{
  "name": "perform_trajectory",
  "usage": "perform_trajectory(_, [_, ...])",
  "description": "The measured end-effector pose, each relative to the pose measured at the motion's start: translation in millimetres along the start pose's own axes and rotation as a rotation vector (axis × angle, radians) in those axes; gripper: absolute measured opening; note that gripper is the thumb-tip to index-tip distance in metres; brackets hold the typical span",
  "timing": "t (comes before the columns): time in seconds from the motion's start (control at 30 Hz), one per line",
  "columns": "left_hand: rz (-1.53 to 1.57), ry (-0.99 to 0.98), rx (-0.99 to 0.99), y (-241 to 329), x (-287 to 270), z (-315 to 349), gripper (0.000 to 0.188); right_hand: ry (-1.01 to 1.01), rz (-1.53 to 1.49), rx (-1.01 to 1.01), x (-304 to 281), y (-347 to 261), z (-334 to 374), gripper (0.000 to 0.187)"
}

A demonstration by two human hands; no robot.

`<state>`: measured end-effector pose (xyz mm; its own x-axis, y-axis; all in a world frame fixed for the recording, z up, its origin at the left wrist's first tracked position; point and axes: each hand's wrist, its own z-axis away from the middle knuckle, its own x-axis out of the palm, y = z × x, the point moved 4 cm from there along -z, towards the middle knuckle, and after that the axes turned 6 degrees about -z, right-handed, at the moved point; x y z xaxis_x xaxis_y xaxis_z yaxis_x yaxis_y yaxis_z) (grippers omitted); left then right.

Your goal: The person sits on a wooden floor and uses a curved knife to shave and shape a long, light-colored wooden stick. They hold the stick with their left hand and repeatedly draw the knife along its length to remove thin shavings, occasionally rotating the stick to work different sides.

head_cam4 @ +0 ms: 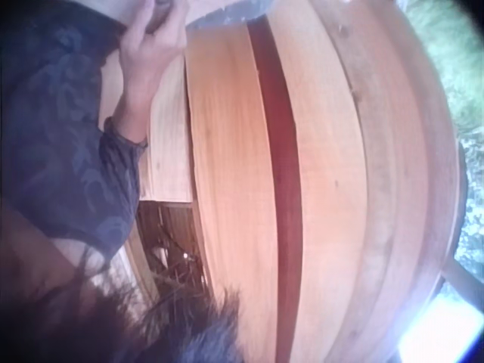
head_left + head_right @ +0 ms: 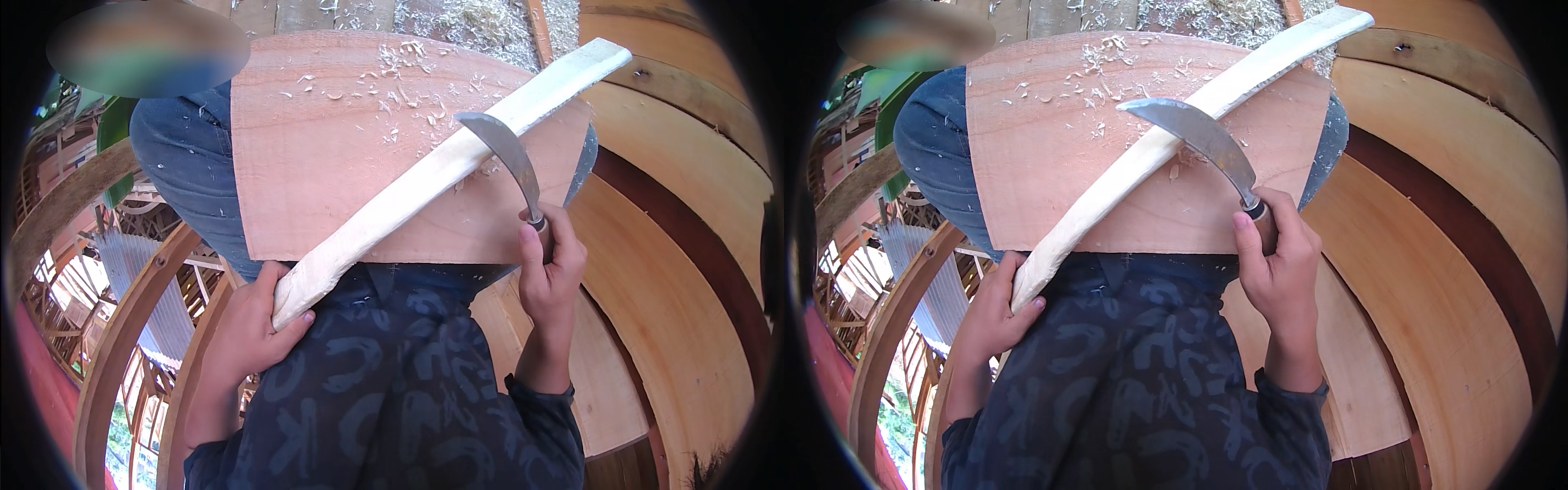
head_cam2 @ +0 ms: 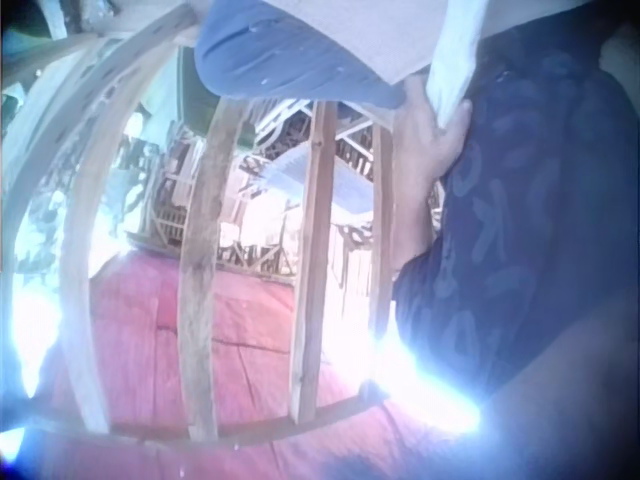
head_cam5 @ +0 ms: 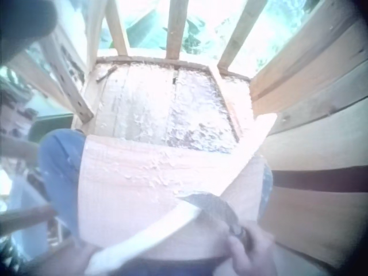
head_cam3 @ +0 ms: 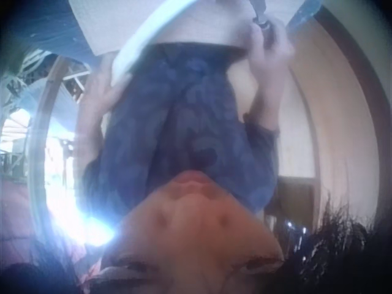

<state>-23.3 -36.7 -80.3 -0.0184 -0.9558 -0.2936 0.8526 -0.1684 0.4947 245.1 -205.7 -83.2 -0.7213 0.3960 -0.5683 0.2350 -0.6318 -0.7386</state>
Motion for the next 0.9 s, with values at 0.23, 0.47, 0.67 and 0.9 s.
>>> perform_trajectory(0.23, [-0.096, 0.254, 0.088, -3.4, 13.1, 2.6, 0.043, -0.012, 0.132, -0.212, 9.6, -10.8, 5.8, 0.018])
perform_trajectory(0.47, [-0.098, 0.28, 0.098, -0.4, 15.3, 0.7, 0.038, 0.103, 0.186, -0.229, -5.3, 3.1, -4.1, 0.017])
perform_trajectory(0.67, [-0.102, 0.263, 0.101, -2.5, 15.4, -1.5, 0.037, 0.156, 0.244, -0.252, -11.6, 11.2, -14.1, 0.018])
perform_trajectory(0.9, [-0.049, 0.201, 0.093, 0.2, 10.9, -3.6, 0.037, 0.26, 0.245, -0.256, -19.9, 15.2, -24.5, 0.023])
